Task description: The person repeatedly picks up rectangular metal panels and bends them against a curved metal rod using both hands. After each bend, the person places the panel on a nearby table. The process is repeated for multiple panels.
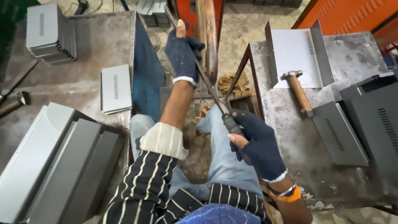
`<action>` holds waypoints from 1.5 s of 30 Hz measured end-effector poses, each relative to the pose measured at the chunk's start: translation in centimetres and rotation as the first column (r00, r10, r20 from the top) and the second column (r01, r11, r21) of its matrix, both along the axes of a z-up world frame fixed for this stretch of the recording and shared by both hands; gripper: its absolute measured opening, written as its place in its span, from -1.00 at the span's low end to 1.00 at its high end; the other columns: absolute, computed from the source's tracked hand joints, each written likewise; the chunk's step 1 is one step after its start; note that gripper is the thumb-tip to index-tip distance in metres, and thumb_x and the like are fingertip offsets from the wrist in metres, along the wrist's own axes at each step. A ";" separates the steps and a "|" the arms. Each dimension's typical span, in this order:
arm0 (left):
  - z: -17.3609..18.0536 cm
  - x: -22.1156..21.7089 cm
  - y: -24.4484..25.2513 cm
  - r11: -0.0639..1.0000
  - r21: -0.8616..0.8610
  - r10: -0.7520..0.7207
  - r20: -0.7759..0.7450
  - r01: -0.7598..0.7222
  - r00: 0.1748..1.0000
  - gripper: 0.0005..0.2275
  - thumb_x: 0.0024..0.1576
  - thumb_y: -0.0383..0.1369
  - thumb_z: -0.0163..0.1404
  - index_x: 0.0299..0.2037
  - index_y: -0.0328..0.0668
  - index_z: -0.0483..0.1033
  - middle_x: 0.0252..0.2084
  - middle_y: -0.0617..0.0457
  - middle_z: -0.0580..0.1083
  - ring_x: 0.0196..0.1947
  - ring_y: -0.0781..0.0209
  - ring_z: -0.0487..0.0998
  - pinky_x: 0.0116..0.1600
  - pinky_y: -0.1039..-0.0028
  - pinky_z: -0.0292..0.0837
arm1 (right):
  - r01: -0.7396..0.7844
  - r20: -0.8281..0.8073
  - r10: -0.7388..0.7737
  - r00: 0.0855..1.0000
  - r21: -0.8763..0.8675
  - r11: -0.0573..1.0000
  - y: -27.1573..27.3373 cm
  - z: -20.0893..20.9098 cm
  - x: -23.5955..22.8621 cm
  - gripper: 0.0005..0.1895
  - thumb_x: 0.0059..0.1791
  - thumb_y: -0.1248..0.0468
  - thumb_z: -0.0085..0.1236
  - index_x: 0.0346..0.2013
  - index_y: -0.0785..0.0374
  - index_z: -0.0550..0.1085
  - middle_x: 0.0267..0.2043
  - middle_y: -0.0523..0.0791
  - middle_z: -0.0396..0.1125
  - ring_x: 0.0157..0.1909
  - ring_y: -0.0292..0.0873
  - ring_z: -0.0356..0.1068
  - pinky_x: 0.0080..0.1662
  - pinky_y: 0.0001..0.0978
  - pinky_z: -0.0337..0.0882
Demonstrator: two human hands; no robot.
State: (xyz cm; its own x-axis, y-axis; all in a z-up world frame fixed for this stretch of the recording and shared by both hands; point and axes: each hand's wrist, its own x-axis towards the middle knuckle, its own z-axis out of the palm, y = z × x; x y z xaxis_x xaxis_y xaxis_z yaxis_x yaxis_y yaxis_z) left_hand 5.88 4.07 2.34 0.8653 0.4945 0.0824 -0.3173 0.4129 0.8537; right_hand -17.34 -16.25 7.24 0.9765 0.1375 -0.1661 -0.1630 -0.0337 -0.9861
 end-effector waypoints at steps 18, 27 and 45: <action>-0.9 -6.9 0.5 0.824 -0.042 -0.563 -0.177 0.565 0.807 -0.60 0.24 -0.10 0.07 -0.15 -0.44 0.53 -0.33 -0.08 0.52 -0.34 0.13 0.56 -0.18 0.35 0.50 | 0.038 -0.012 -0.046 0.999 -0.353 0.935 -11.2 -4.5 -4.7 -0.36 -0.13 0.44 0.31 0.28 0.22 0.50 0.01 0.00 0.58 -0.17 -0.23 0.48 -0.19 -0.35 0.52; -5.7 -10.1 4.9 0.847 -0.438 -0.270 0.132 0.301 0.954 -0.74 0.15 -0.24 0.00 -0.33 -0.37 0.53 -0.34 -0.18 0.59 -0.25 -0.08 0.62 0.06 0.12 0.54 | -0.501 -0.127 0.596 0.793 -0.693 0.519 -9.9 5.8 15.7 -0.39 -0.19 0.18 0.34 0.20 -0.02 0.55 -0.18 -0.10 0.59 -0.42 -0.21 0.58 -0.32 -0.28 0.60; -1.4 -9.8 3.0 0.924 -0.368 -0.088 0.069 0.108 0.994 -0.50 0.23 -0.08 -0.05 0.19 -0.39 0.36 0.10 -0.33 0.55 0.03 -0.17 0.65 0.21 0.07 0.51 | -0.375 0.062 0.634 0.771 -0.761 0.530 -5.0 6.2 11.4 -0.34 -0.15 0.10 0.32 0.26 0.03 0.43 -0.02 -0.14 0.56 -0.12 -0.21 0.59 -0.04 -0.34 0.57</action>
